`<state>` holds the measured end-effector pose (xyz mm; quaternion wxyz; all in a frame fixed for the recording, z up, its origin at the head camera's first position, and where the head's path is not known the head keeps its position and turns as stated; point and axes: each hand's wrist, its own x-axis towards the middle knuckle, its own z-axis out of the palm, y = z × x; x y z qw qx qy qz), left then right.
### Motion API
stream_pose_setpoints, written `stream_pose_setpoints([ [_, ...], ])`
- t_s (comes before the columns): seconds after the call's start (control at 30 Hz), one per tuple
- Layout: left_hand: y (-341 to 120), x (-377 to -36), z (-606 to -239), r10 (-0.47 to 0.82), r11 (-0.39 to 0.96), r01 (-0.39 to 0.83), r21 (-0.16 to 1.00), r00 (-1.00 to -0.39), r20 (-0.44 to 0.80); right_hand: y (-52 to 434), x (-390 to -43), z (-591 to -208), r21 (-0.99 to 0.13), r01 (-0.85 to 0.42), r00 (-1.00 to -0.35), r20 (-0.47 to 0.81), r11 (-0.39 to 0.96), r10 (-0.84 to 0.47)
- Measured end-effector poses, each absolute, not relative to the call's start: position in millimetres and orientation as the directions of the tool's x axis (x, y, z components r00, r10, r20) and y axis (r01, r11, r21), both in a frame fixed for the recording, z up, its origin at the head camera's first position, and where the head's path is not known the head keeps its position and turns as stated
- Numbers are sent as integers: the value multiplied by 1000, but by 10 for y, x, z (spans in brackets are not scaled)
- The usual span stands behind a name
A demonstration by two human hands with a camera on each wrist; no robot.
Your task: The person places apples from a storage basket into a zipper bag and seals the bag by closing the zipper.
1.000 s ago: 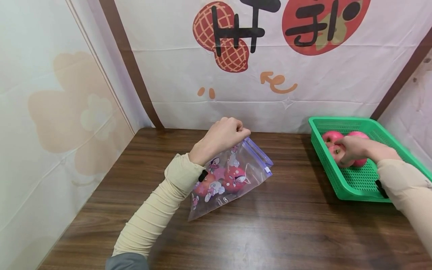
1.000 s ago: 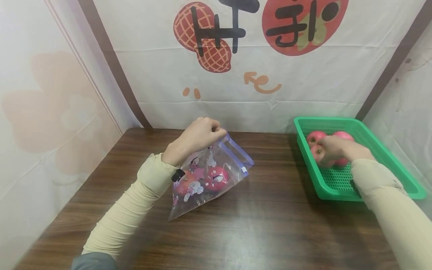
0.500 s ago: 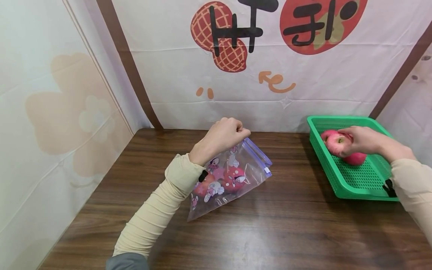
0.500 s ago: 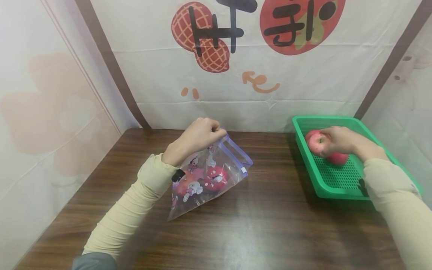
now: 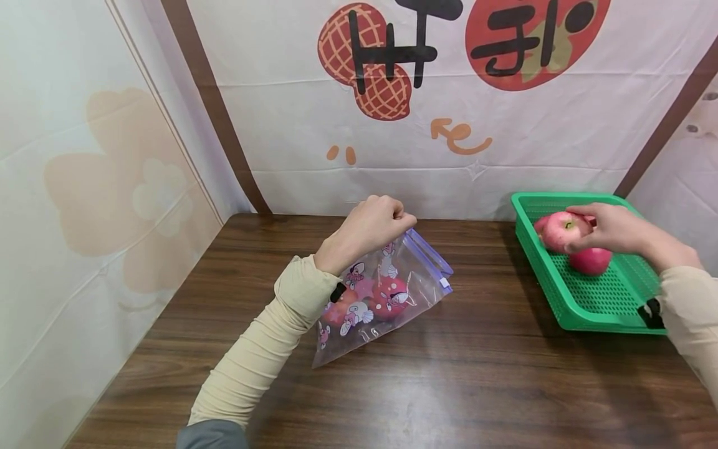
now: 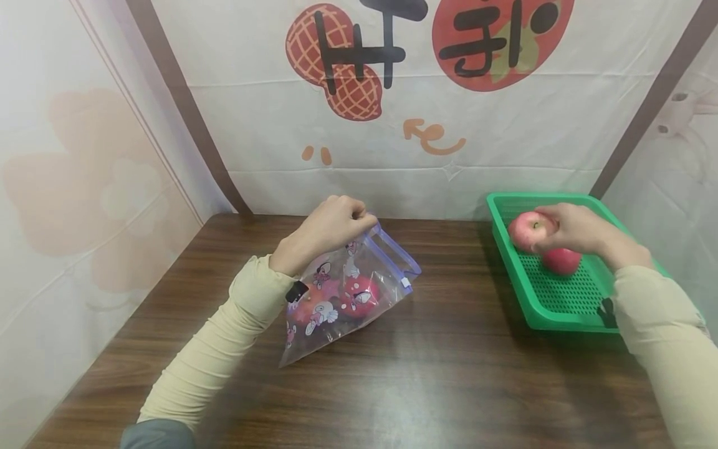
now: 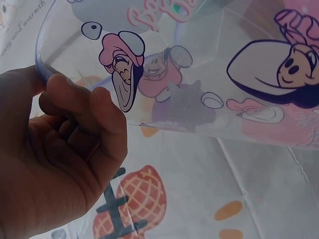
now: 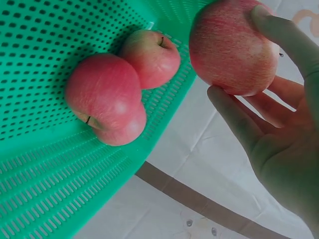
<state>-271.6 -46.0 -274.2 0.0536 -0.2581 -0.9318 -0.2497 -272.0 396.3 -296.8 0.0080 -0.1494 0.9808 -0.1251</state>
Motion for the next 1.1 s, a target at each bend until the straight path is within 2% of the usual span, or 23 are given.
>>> stream_pose_setpoints([
  [0.57, -452, -2697, -2754, 457, 738, 516, 433, -856, 241, 3876, -2682, -2891, -333, -229, -973, 67, 915, -220],
  [1.1, -428, -2704, -2784, 456, 733, 525, 432, -851, 259, 3684, -2688, -2871, -433, -154, -986, 15, 888, -164],
])
